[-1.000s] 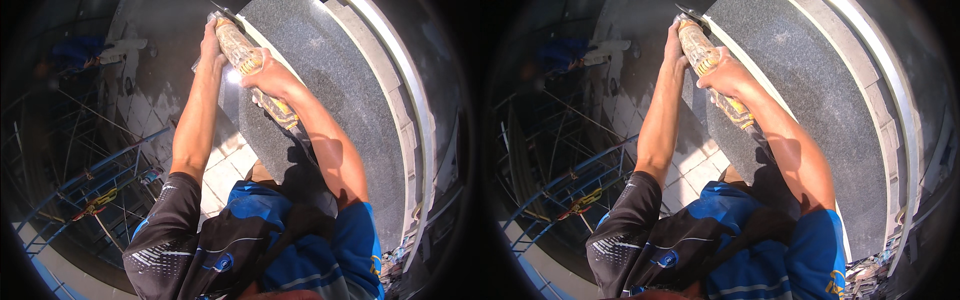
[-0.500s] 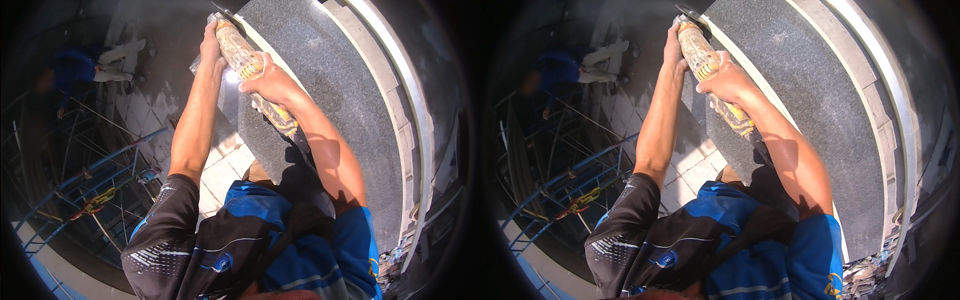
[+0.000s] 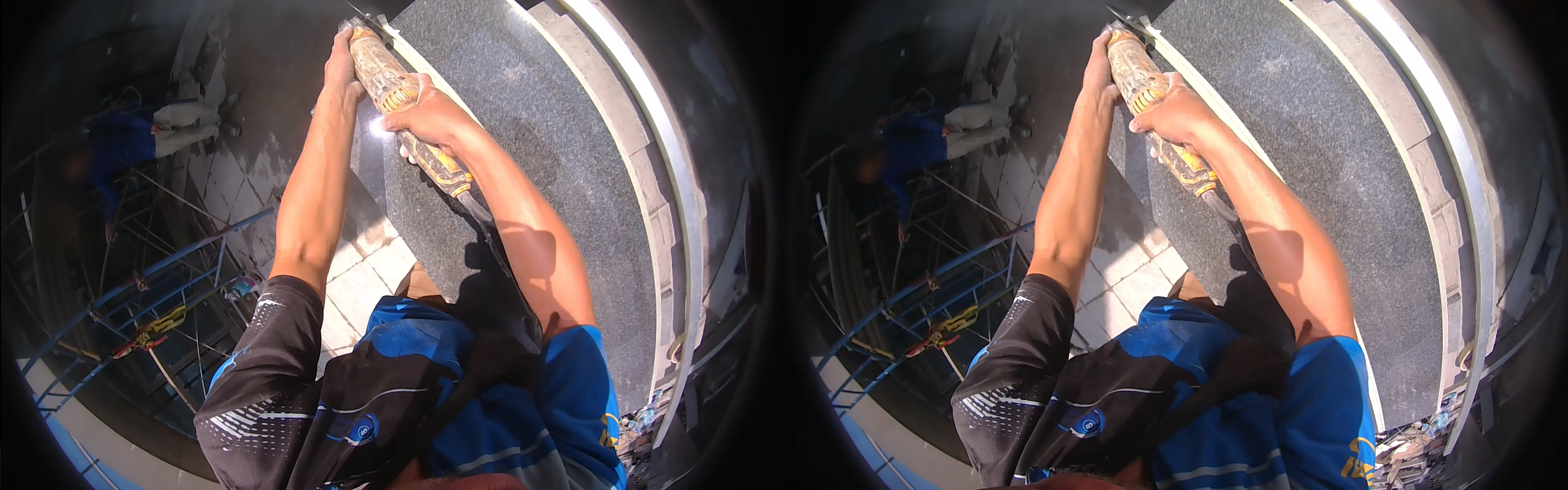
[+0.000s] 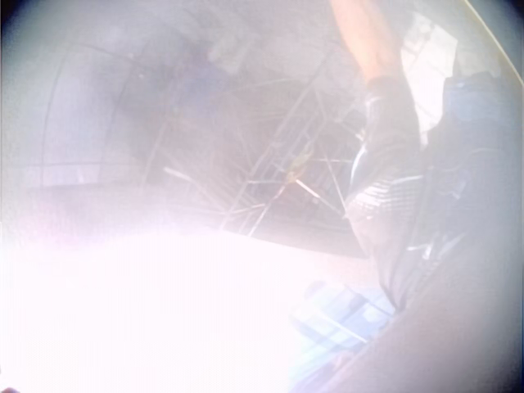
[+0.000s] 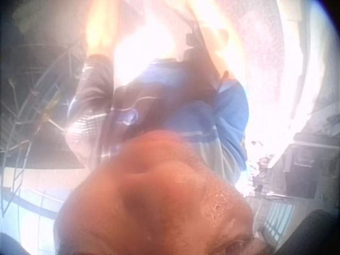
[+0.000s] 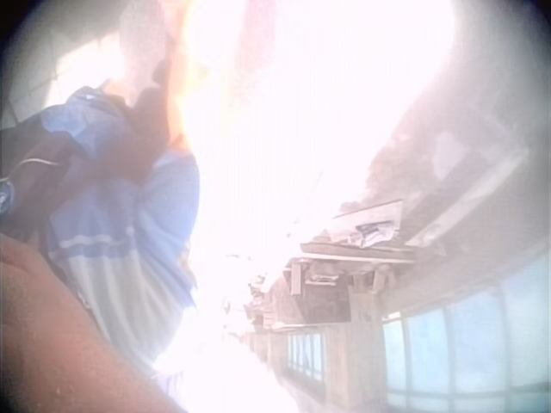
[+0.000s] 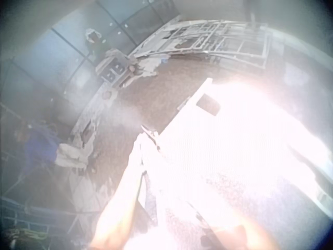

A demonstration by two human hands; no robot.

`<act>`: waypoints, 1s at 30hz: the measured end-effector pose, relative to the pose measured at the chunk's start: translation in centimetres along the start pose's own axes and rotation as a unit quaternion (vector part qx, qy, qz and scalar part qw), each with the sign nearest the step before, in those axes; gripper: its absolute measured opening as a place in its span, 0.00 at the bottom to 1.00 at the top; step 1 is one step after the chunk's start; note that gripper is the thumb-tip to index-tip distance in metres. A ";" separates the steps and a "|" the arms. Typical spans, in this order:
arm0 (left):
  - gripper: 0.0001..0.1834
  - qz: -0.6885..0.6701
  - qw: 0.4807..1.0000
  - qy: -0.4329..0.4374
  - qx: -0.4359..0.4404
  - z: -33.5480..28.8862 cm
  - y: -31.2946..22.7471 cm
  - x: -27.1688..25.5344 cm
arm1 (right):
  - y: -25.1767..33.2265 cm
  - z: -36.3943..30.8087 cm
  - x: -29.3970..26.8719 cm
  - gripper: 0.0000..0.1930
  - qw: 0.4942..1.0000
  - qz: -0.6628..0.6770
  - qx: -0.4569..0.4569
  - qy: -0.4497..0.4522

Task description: The person uses an angle grinder to cut a large stone tile placed on a work surface. They guide the tool along a marked line, creating a cut while dust is generated. The person briefly pauses to touch their face before resuming the cut.

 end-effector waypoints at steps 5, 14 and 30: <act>0.27 0.003 1.000 -0.011 -0.003 -0.2 0.3 0.0 | 0.1 -1.1 -0.1 0.47 1.000 0.013 0.004 0.005; 0.27 0.004 1.000 -0.007 0.000 -2.0 0.7 0.4 | 0.0 -2.7 -0.3 0.49 1.000 -0.020 -0.002 -0.004; 0.27 -0.007 1.000 -0.012 0.003 -3.5 1.2 0.6 | -1.1 -3.3 -0.5 0.51 0.999 -0.041 -0.021 -0.019</act>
Point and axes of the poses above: each hand's wrist, its own z-axis towards the middle knuckle, its own x-axis out of the palm, y = z × x, the point moved 5 cm from there along z, towards the middle knuckle
